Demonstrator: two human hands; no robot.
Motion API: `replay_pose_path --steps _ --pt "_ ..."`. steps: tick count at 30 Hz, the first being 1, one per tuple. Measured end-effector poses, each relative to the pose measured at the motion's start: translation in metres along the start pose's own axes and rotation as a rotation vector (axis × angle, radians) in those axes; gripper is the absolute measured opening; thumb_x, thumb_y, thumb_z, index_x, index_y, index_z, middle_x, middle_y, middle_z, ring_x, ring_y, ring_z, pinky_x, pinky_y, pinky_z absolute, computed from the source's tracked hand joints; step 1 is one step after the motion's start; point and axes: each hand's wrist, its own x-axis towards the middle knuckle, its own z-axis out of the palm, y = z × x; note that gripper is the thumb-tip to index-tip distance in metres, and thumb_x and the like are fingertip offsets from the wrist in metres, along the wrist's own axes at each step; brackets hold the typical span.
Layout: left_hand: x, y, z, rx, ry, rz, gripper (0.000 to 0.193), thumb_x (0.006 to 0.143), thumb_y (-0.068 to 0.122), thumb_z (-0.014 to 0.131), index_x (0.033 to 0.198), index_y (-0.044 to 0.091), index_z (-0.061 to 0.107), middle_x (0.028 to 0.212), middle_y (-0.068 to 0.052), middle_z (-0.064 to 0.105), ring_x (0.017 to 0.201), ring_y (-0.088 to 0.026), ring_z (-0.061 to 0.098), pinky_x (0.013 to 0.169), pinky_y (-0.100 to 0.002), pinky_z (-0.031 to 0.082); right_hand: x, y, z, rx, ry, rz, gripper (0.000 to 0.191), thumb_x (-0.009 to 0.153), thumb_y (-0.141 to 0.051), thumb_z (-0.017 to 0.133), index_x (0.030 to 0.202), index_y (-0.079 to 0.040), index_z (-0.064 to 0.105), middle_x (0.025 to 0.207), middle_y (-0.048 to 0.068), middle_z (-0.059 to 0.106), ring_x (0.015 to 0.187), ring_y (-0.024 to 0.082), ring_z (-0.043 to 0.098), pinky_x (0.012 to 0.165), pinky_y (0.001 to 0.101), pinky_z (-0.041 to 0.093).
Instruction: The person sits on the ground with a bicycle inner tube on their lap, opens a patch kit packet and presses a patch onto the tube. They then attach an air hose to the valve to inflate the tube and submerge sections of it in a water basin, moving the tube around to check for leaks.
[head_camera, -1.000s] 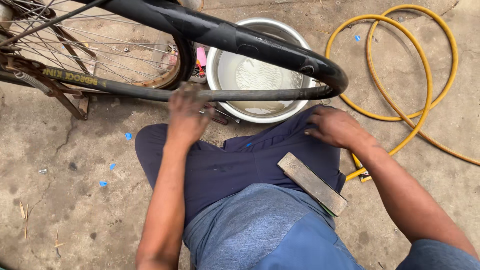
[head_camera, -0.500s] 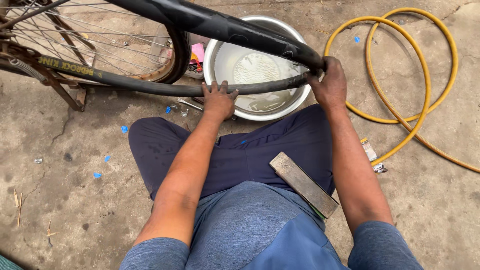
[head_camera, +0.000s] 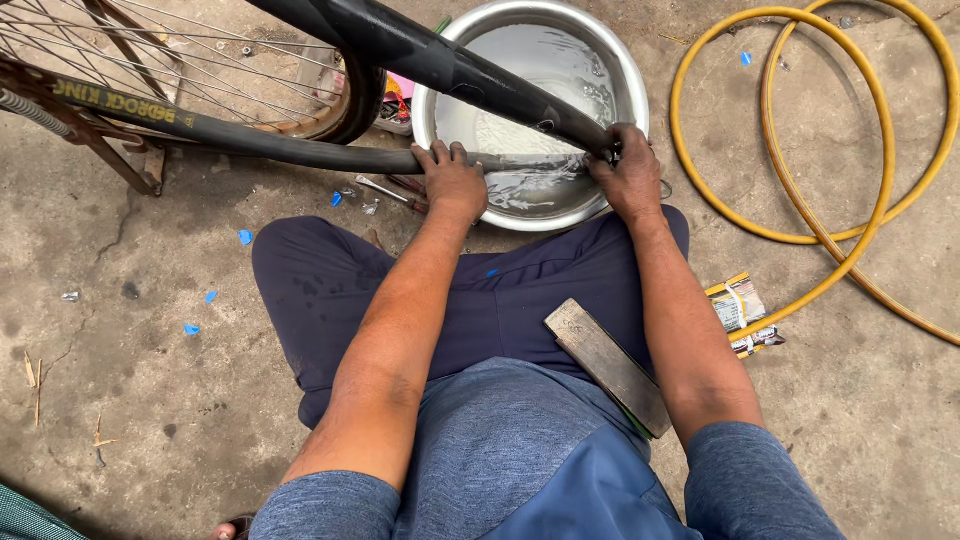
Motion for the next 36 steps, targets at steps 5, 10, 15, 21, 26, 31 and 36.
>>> replay_pose_path --steps 5,10,15,21,26,31,36 --pt "0.002 0.002 -0.002 0.026 -0.001 0.008 0.048 0.105 0.029 0.043 0.152 0.025 0.051 0.165 -0.018 0.028 0.152 -0.048 0.017 0.114 -0.077 0.006 0.006 -0.006 -0.001 0.016 -0.019 -0.004 0.052 0.081 -0.018 0.085 0.125 -0.008 0.06 0.122 0.016 0.067 0.112 0.036 0.066 0.097 0.0454 0.051" --pt "0.002 0.002 -0.003 0.028 -0.015 0.015 0.052 0.102 0.033 0.046 0.154 0.027 0.046 0.165 -0.017 0.025 0.152 -0.047 0.015 0.114 -0.076 0.005 0.004 -0.011 -0.005 0.037 -0.027 0.0 0.055 0.081 -0.022 0.088 0.125 -0.006 0.059 0.122 0.015 0.065 0.114 0.035 0.065 0.098 0.0457 0.051" --pt "0.003 0.002 -0.001 0.053 -0.031 0.017 0.05 0.104 0.029 0.045 0.153 0.026 0.05 0.166 -0.019 0.027 0.153 -0.049 0.016 0.115 -0.077 0.006 0.003 -0.016 -0.006 0.022 -0.038 0.022 0.056 0.08 -0.023 0.089 0.125 -0.007 0.059 0.123 0.014 0.065 0.116 0.034 0.065 0.099 0.0449 0.051" --pt "0.003 0.001 0.0 0.036 -0.057 0.016 0.053 0.101 0.031 0.051 0.154 0.03 0.046 0.166 -0.02 0.023 0.152 -0.049 0.015 0.115 -0.076 0.005 0.002 -0.019 -0.005 -0.001 -0.067 0.051 0.057 0.082 -0.028 0.088 0.127 -0.008 0.058 0.124 0.012 0.064 0.117 0.031 0.065 0.1 0.0441 0.052" --pt "0.001 0.002 -0.001 0.033 -0.059 0.023 0.053 0.101 0.029 0.051 0.154 0.029 0.046 0.167 -0.019 0.022 0.153 -0.049 0.014 0.115 -0.076 0.005 0.002 -0.018 -0.004 -0.03 -0.055 0.037 0.057 0.085 -0.029 0.087 0.129 -0.007 0.057 0.125 0.013 0.063 0.117 0.032 0.065 0.101 0.0453 0.051" --pt "-0.001 0.001 -0.004 0.028 -0.049 0.025 0.052 0.103 0.029 0.048 0.155 0.03 0.045 0.167 -0.018 0.022 0.153 -0.048 0.014 0.116 -0.076 0.004 0.002 -0.02 -0.006 -0.048 -0.053 0.023 0.056 0.087 -0.027 0.085 0.131 -0.007 0.057 0.126 0.015 0.063 0.118 0.035 0.064 0.1 0.0465 0.05" --pt "-0.005 0.0 -0.005 0.03 -0.055 0.021 0.055 0.102 0.027 0.047 0.157 0.03 0.042 0.168 -0.017 0.021 0.154 -0.046 0.013 0.116 -0.075 0.003 -0.001 -0.022 -0.008 -0.043 -0.041 0.02 0.054 0.088 -0.027 0.084 0.131 -0.007 0.057 0.127 0.015 0.063 0.118 0.035 0.064 0.101 0.0467 0.05"
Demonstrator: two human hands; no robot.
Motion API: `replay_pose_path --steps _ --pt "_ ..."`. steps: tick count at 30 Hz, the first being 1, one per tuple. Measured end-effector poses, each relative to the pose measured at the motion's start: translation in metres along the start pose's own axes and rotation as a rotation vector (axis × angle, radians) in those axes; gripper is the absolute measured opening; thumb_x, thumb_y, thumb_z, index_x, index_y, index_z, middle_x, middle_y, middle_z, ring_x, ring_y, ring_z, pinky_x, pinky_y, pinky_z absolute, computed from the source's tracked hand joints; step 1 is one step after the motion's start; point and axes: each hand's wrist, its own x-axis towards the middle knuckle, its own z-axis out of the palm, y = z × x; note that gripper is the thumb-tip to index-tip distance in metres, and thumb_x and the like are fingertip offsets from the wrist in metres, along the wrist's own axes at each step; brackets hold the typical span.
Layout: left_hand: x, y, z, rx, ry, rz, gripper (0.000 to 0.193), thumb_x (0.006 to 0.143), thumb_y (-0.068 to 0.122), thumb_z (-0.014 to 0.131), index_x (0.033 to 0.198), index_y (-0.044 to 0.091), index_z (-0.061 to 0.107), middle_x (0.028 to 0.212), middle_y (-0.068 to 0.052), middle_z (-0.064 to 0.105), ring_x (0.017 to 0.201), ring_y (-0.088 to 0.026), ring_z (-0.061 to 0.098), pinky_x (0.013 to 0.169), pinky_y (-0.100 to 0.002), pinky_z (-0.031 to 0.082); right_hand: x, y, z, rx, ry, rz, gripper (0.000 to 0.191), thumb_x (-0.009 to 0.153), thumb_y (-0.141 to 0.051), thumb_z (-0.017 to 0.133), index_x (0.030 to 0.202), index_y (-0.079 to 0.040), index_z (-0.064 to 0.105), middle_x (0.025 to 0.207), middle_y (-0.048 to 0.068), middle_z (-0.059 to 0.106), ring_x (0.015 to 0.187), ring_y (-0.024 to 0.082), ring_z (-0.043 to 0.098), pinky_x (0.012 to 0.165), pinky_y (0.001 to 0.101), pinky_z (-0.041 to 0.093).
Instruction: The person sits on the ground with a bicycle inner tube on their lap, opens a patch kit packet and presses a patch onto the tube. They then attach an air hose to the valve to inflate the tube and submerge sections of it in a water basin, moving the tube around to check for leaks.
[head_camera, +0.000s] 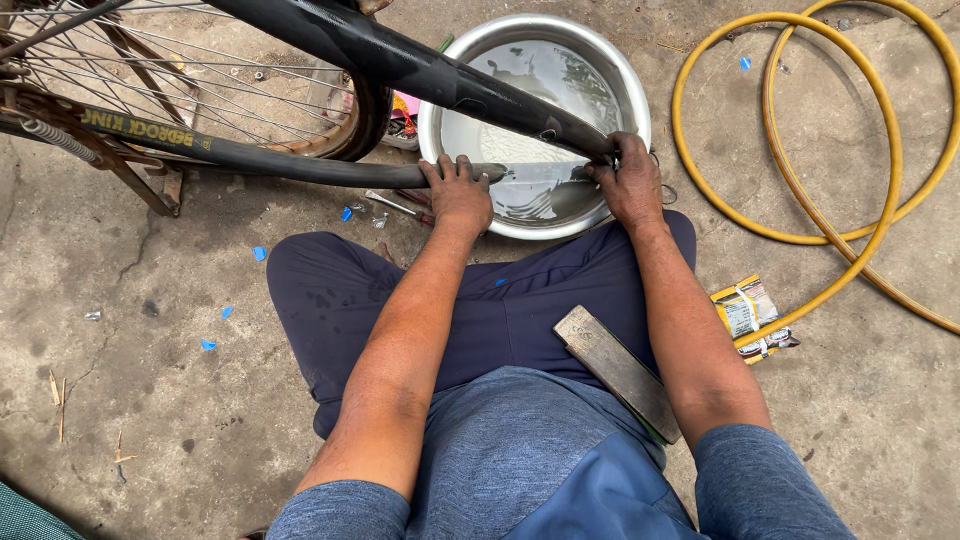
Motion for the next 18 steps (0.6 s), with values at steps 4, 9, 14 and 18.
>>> replay_pose_path --steps 4,9,14,18 --pt "-0.0026 0.0001 0.0015 -0.029 0.028 -0.006 0.053 0.104 0.028 0.043 0.157 0.031 0.041 0.168 -0.016 0.02 0.154 -0.046 0.012 0.117 -0.074 0.002 -0.0025 -0.0005 -0.001 -0.004 -0.004 0.01 0.054 0.089 -0.027 0.083 0.132 -0.007 0.056 0.127 0.015 0.063 0.117 0.035 0.065 0.101 0.0468 0.051" --pt "-0.0042 -0.0001 0.003 -0.017 0.019 -0.005 0.054 0.103 0.03 0.044 0.157 0.032 0.041 0.169 -0.016 0.02 0.154 -0.046 0.012 0.117 -0.074 0.002 -0.0055 -0.0024 -0.0023 -0.009 -0.002 0.005 0.052 0.091 -0.028 0.082 0.132 -0.008 0.057 0.126 0.014 0.064 0.117 0.035 0.065 0.1 0.0473 0.051" --pt "-0.0053 -0.0005 0.0038 0.008 0.026 0.002 0.053 0.104 0.031 0.043 0.157 0.032 0.04 0.168 -0.017 0.021 0.154 -0.047 0.013 0.117 -0.075 0.003 -0.0046 -0.0062 -0.0028 -0.045 -0.024 0.043 0.053 0.09 -0.032 0.081 0.132 -0.009 0.057 0.126 0.014 0.063 0.114 0.034 0.065 0.098 0.0478 0.051" --pt "-0.0051 -0.0008 0.0045 0.001 0.011 0.009 0.053 0.105 0.039 0.039 0.157 0.031 0.039 0.168 -0.017 0.02 0.154 -0.048 0.012 0.117 -0.075 0.003 -0.004 -0.0074 -0.0026 -0.048 -0.034 0.049 0.054 0.09 -0.032 0.081 0.132 -0.01 0.057 0.125 0.013 0.063 0.114 0.034 0.065 0.098 0.0478 0.051"
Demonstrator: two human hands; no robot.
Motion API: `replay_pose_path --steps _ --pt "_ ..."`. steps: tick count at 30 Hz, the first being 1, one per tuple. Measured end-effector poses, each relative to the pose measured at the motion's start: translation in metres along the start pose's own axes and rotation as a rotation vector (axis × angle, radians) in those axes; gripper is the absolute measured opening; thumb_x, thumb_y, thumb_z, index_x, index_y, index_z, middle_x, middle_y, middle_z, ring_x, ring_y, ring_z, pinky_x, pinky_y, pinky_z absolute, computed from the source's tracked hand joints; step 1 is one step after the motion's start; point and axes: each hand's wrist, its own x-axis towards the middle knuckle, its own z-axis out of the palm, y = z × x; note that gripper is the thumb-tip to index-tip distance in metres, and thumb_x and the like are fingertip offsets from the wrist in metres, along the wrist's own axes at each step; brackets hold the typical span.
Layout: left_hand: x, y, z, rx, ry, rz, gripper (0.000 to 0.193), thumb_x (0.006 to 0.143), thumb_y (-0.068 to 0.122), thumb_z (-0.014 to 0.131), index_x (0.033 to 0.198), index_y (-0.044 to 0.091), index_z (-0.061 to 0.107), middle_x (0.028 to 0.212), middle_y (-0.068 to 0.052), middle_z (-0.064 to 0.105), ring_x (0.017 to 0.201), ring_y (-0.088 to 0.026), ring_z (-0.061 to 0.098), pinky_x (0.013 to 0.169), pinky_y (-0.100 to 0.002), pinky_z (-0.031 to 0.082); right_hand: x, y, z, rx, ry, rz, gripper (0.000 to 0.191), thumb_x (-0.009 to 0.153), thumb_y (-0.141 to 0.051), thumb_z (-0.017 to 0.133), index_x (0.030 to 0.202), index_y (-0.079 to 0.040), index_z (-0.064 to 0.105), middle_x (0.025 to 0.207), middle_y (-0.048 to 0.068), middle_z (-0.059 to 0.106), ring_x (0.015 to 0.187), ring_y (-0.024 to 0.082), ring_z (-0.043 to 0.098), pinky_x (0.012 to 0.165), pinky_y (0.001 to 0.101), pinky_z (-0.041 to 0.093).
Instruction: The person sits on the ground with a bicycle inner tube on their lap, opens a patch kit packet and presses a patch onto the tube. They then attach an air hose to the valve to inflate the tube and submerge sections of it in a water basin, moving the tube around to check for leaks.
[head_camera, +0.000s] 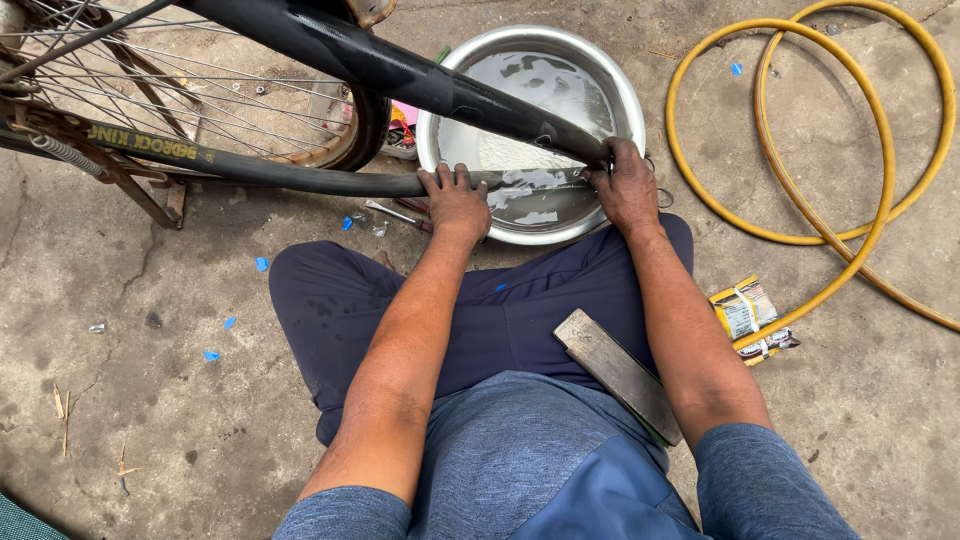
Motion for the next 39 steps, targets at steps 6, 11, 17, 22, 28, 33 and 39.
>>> replay_pose_path --steps 6,11,17,22,28,33,39 --pt "0.0 0.001 0.0 0.019 0.013 -0.001 0.054 0.104 0.032 0.042 0.158 0.031 0.039 0.168 -0.018 0.02 0.153 -0.048 0.013 0.116 -0.075 0.003 0.0 0.001 0.0 0.002 0.006 -0.005 0.052 0.091 -0.032 0.08 0.133 -0.01 0.056 0.125 0.012 0.063 0.114 0.033 0.065 0.097 0.0477 0.051" --pt "0.0 0.001 0.002 0.009 0.004 -0.005 0.053 0.105 0.033 0.04 0.158 0.031 0.039 0.168 -0.017 0.02 0.154 -0.047 0.013 0.117 -0.074 0.003 -0.002 0.001 0.0 -0.014 -0.001 0.003 0.054 0.09 -0.033 0.081 0.133 -0.01 0.056 0.124 0.012 0.063 0.114 0.034 0.065 0.097 0.0481 0.051" --pt "0.001 0.001 0.004 0.01 0.017 -0.01 0.053 0.105 0.03 0.038 0.158 0.032 0.039 0.168 -0.017 0.019 0.154 -0.047 0.012 0.117 -0.075 0.002 -0.001 0.002 0.0 0.003 0.016 -0.021 0.055 0.09 -0.032 0.081 0.133 -0.01 0.056 0.126 0.013 0.063 0.115 0.034 0.065 0.098 0.0477 0.051" --pt "-0.002 0.0 0.0 0.007 0.013 -0.014 0.053 0.105 0.031 0.038 0.158 0.032 0.039 0.169 -0.016 0.019 0.154 -0.047 0.012 0.117 -0.075 0.002 0.0 0.001 -0.001 -0.005 0.012 -0.024 0.055 0.09 -0.031 0.081 0.134 -0.01 0.056 0.127 0.013 0.062 0.115 0.034 0.065 0.098 0.0475 0.051" --pt "-0.008 0.0 -0.008 0.017 -0.009 -0.01 0.058 0.102 0.033 0.048 0.158 0.032 0.038 0.169 -0.017 0.019 0.154 -0.047 0.013 0.117 -0.075 0.003 0.0 -0.002 -0.002 -0.003 0.025 -0.03 0.055 0.09 -0.032 0.081 0.134 -0.01 0.056 0.126 0.012 0.062 0.115 0.034 0.065 0.098 0.0476 0.051" --pt "-0.011 0.001 -0.012 0.014 -0.008 -0.011 0.057 0.102 0.03 0.048 0.159 0.033 0.037 0.169 -0.016 0.019 0.154 -0.047 0.013 0.117 -0.075 0.003 -0.001 -0.004 -0.004 -0.001 0.012 -0.012 0.053 0.091 -0.032 0.081 0.134 -0.011 0.056 0.125 0.012 0.063 0.115 0.033 0.065 0.099 0.0472 0.051" --pt "-0.006 0.001 -0.007 0.006 -0.004 -0.008 0.057 0.103 0.03 0.045 0.159 0.032 0.036 0.169 -0.016 0.018 0.154 -0.047 0.012 0.117 -0.075 0.003 -0.001 0.0 -0.002 -0.01 0.023 -0.032 0.056 0.09 -0.031 0.081 0.136 -0.011 0.055 0.126 0.012 0.062 0.115 0.033 0.065 0.098 0.0474 0.051"
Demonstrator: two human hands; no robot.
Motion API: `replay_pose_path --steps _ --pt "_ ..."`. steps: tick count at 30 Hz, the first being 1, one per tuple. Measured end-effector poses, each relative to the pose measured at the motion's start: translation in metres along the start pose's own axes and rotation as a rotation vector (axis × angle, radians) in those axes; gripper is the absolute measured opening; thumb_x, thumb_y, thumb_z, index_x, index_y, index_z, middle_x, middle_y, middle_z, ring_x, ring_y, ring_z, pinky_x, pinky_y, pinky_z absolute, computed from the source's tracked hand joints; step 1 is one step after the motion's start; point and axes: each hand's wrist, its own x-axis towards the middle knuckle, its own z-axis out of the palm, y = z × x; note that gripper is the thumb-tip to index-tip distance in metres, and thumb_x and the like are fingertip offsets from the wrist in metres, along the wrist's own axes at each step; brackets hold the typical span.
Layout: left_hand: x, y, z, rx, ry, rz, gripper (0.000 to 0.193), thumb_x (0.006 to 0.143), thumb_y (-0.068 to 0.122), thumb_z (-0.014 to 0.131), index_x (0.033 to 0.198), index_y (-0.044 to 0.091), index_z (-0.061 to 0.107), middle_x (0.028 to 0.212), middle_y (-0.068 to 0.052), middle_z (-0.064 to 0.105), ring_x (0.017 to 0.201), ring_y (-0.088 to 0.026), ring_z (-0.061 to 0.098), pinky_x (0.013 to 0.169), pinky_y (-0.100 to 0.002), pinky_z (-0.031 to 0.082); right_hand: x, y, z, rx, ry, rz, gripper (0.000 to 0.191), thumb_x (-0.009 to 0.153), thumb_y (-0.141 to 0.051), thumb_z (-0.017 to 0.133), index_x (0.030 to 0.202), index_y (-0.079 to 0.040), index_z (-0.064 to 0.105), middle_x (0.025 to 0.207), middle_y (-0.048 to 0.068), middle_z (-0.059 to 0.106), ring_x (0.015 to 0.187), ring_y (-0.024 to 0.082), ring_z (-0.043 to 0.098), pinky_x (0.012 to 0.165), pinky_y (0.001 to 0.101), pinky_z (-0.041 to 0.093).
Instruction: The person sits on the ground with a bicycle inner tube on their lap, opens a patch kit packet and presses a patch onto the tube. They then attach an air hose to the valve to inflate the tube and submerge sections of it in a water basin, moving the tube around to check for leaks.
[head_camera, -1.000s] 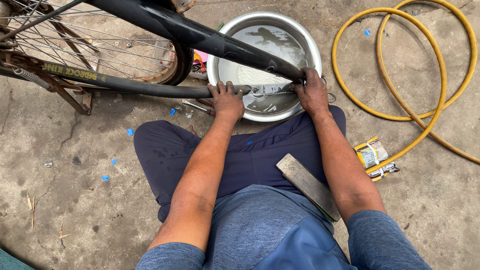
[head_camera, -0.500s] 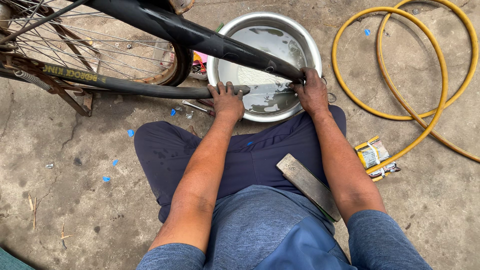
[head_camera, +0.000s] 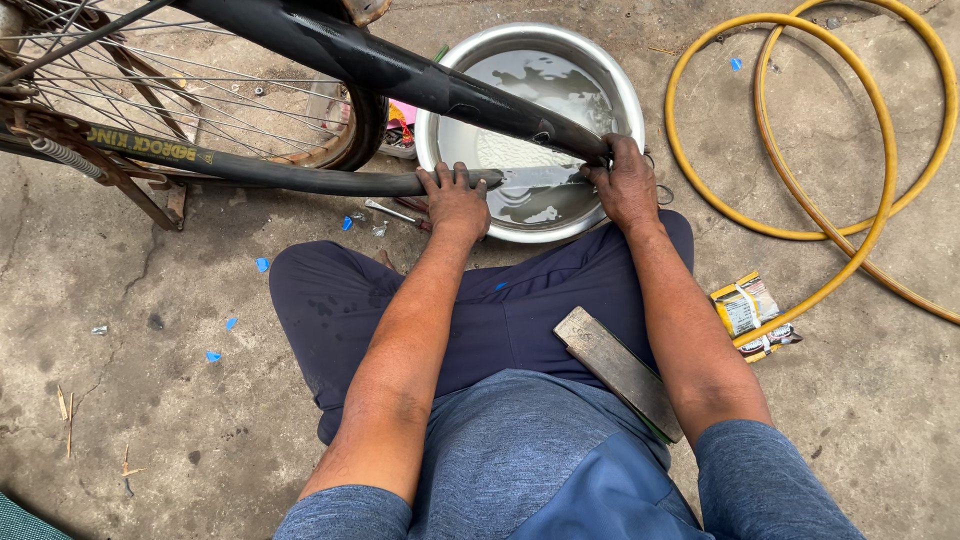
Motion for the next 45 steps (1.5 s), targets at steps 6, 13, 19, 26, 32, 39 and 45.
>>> replay_pose_path --steps 6,13,19,26,32,39,45 --pt "0.005 0.001 0.006 0.003 -0.01 0.004 0.057 0.103 0.031 0.044 0.159 0.031 0.036 0.17 -0.017 0.017 0.155 -0.047 0.011 0.117 -0.074 0.002 0.0 0.004 0.002 0.012 -0.001 -0.005 0.055 0.092 -0.031 0.08 0.136 -0.011 0.055 0.127 0.012 0.061 0.116 0.033 0.064 0.099 0.0468 0.051" --pt "0.008 -0.001 0.01 -0.004 0.004 0.005 0.055 0.105 0.031 0.043 0.159 0.031 0.036 0.169 -0.017 0.017 0.154 -0.048 0.011 0.117 -0.075 0.002 0.0 0.004 0.004 0.019 0.005 0.005 0.054 0.091 -0.03 0.081 0.134 -0.011 0.056 0.127 0.012 0.062 0.116 0.033 0.065 0.099 0.0467 0.051" --pt "0.01 -0.002 0.014 0.006 -0.002 0.005 0.056 0.103 0.029 0.045 0.159 0.031 0.037 0.169 -0.017 0.017 0.154 -0.047 0.011 0.117 -0.075 0.002 -0.001 0.005 0.008 0.024 -0.008 0.025 0.053 0.093 -0.03 0.08 0.136 -0.01 0.056 0.127 0.012 0.062 0.116 0.033 0.065 0.099 0.0465 0.051" --pt "0.007 -0.001 0.015 -0.01 -0.004 0.006 0.056 0.104 0.029 0.045 0.159 0.031 0.037 0.17 -0.016 0.018 0.155 -0.046 0.01 0.118 -0.075 0.001 -0.005 0.015 0.013 0.014 0.033 -0.029 0.054 0.093 -0.03 0.079 0.136 -0.008 0.055 0.129 0.014 0.061 0.115 0.035 0.065 0.097 0.0478 0.051" --pt "-0.007 -0.007 0.018 -0.052 0.039 0.035 0.061 0.1 0.04 0.053 0.158 0.032 0.037 0.17 -0.014 0.017 0.155 -0.045 0.011 0.119 -0.072 0.001 -0.023 0.028 0.011 0.066 0.166 -0.126 0.052 0.093 -0.02 0.078 0.137 -0.006 0.055 0.126 0.018 0.061 0.116 0.041 0.061 0.094 0.0502 0.049" --pt "-0.035 -0.047 0.045 -0.165 0.388 0.248 0.061 0.087 0.048 0.067 0.143 0.027 0.056 0.164 -0.015 0.027 0.152 -0.04 0.021 0.121 -0.061 0.013 -0.056 0.041 0.0 0.151 0.357 -0.201 0.048 0.094 -0.015 0.075 0.136 -0.004 0.056 0.126 0.019 0.061 0.118 0.04 0.06 0.098 0.0475 0.049" --pt "-0.112 -0.167 0.018 -0.433 1.22 0.158 0.045 0.085 0.02 0.074 0.129 0.012 0.067 0.141 -0.015 0.058 0.134 -0.036 0.05 0.115 -0.048 0.042 -0.062 0.031 -0.026 0.088 0.342 -0.241 0.054 0.09 -0.017 0.078 0.137 -0.003 0.056 0.13 0.02 0.062 0.122 0.041 0.057 0.105 0.0487 0.045"
